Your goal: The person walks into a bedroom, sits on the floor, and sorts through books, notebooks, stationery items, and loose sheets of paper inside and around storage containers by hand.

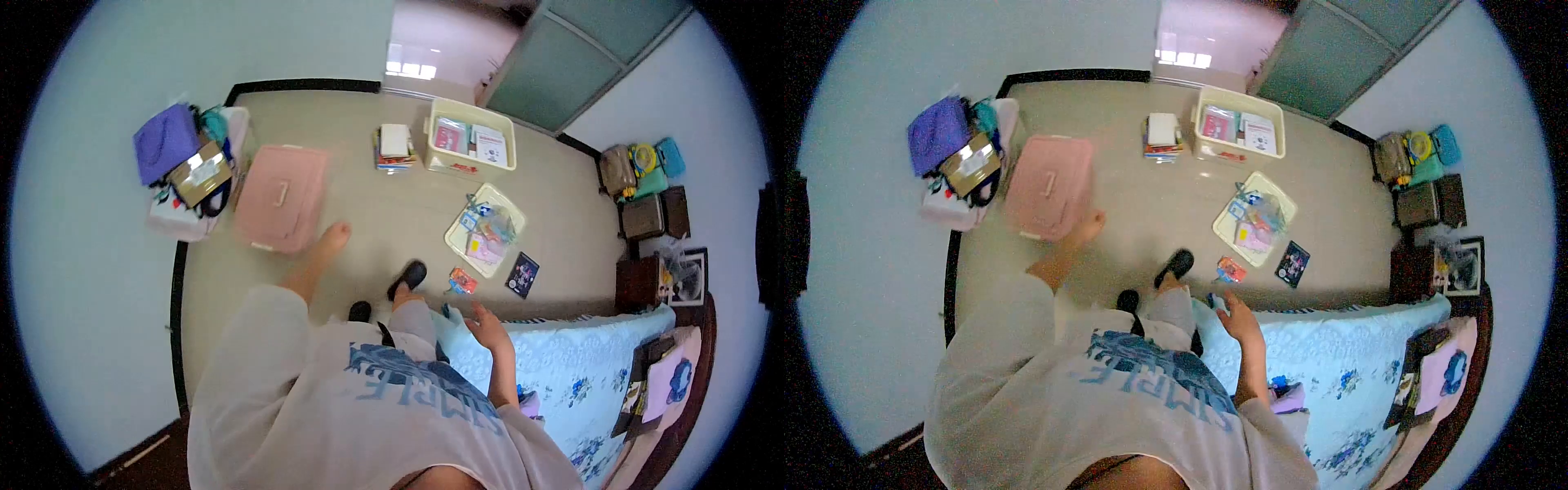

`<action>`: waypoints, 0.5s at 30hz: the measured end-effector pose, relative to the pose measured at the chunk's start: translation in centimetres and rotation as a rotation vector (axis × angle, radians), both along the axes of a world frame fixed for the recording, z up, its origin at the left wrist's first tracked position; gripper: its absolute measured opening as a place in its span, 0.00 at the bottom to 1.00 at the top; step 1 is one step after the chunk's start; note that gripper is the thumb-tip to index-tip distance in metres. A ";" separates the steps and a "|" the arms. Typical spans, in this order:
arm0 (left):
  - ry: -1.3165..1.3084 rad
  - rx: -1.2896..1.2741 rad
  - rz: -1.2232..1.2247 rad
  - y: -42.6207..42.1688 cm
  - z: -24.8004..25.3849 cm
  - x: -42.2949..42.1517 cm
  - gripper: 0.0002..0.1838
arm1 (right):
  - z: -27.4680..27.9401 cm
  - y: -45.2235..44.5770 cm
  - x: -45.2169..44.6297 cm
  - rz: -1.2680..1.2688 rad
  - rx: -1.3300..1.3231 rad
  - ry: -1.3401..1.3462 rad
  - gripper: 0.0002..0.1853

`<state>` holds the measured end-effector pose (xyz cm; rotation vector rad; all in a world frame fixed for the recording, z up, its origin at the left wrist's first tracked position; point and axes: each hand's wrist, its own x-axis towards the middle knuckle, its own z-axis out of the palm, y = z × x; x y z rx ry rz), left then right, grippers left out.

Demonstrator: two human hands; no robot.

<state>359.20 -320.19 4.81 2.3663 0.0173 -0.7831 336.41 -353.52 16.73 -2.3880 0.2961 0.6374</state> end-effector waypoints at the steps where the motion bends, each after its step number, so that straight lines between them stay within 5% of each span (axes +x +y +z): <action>1: -0.078 -0.122 0.006 -3.2 0.9 3.5 0.16 | -1.3 -1.8 0.9 0.009 -0.027 0.001 0.27; 6: -0.224 -0.271 -0.185 -13.4 4.0 11.4 0.16 | -3.4 -8.8 8.1 0.060 -0.106 0.095 0.28; 8: -0.146 0.019 -0.522 -14.6 4.8 11.2 0.15 | -1.9 -11.2 11.8 -0.067 -0.064 0.174 0.27; 11: 0.129 0.215 -0.790 -12.0 -2.0 12.0 0.16 | -3.9 -15.6 15.4 -0.124 -0.095 -0.037 0.26; 14: 0.217 0.213 -0.461 -4.6 -5.6 9.5 0.19 | -3.9 -18.7 19.3 -0.131 -0.091 -0.091 0.25; 15: 0.201 0.282 -0.637 -0.3 -10.4 8.8 0.19 | -3.9 -19.4 20.4 -0.142 -0.083 -0.082 0.25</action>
